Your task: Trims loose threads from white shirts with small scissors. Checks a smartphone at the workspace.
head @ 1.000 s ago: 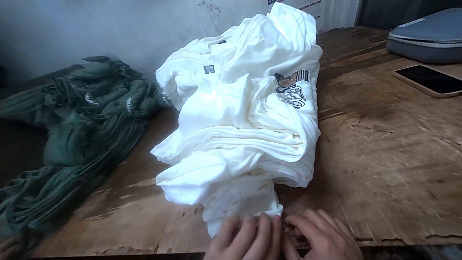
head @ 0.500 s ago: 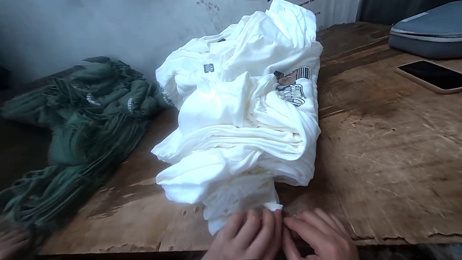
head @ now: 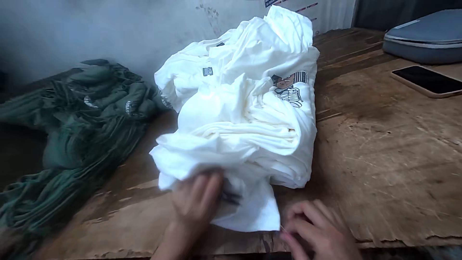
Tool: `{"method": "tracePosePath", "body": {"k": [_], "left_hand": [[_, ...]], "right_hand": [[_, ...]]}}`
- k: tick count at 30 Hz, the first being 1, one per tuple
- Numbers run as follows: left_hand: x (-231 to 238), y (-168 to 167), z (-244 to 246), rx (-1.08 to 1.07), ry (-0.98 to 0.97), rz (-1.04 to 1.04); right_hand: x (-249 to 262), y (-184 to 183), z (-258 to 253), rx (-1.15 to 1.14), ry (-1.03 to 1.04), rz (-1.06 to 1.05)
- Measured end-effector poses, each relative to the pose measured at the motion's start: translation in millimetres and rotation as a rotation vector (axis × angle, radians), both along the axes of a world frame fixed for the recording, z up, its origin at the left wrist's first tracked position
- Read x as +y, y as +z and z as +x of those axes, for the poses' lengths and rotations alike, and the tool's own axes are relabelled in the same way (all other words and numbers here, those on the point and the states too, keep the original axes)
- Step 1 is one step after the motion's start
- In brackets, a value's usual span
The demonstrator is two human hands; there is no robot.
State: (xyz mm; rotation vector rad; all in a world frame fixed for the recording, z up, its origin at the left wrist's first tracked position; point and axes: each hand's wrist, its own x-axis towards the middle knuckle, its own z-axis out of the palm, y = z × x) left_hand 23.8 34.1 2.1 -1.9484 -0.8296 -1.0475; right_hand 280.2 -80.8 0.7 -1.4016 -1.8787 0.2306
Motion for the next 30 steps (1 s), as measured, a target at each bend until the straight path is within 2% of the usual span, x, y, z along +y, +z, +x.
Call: {"method": "tracePosePath", "body": {"k": [2,3,6,8,13,14,18,23,25,28,30], "left_hand": [[-6.9,-11.5,-7.6,0.17,-0.139,0.021],[-12.9,-17.1,-10.1,0.184,-0.214,-0.055],[-36.5,-30.8,-8.2,0.016,-0.348,-0.337],[-56.9,-30.3,-0.2,-0.066,-0.334,-0.489],[-98.0,1.1,38.8,-0.167,-0.188,-0.866],[-100.4,4.8,47.0,-0.157,-0.176,-0.86],[-94.7,6.7,69.9,-0.029,-0.038,-0.619],[-77.7,0.1,81.1,0.044,-0.047,-0.557],[-74.4,-1.5,76.5,-0.008,-0.069,-0.605],[-76.6,1.5,61.1,-0.049,-0.132,-0.834],[-71.9,-5.6,52.8,-0.121,-0.2,-0.911]], "right_hand": [[-13.7,13.3,23.8,-0.077,0.011,-0.096],[-18.5,18.7,35.4,-0.119,0.007,-0.157],[-25.8,28.4,53.8,-0.168,-0.018,-0.264],[-23.5,27.3,47.0,-0.154,-0.053,-0.233],[-6.1,7.9,9.3,-0.094,-0.119,-0.099],[-4.6,4.3,6.0,-0.095,-0.139,-0.071],[-4.6,-3.9,8.3,-0.031,-0.181,0.003],[-4.5,-11.3,11.2,0.062,-0.166,0.106],[-9.2,-6.8,15.1,0.066,-0.103,0.055],[-16.1,5.2,19.2,-0.073,-0.068,-0.109],[-11.8,3.6,7.8,-0.123,-0.125,-0.083]]}}
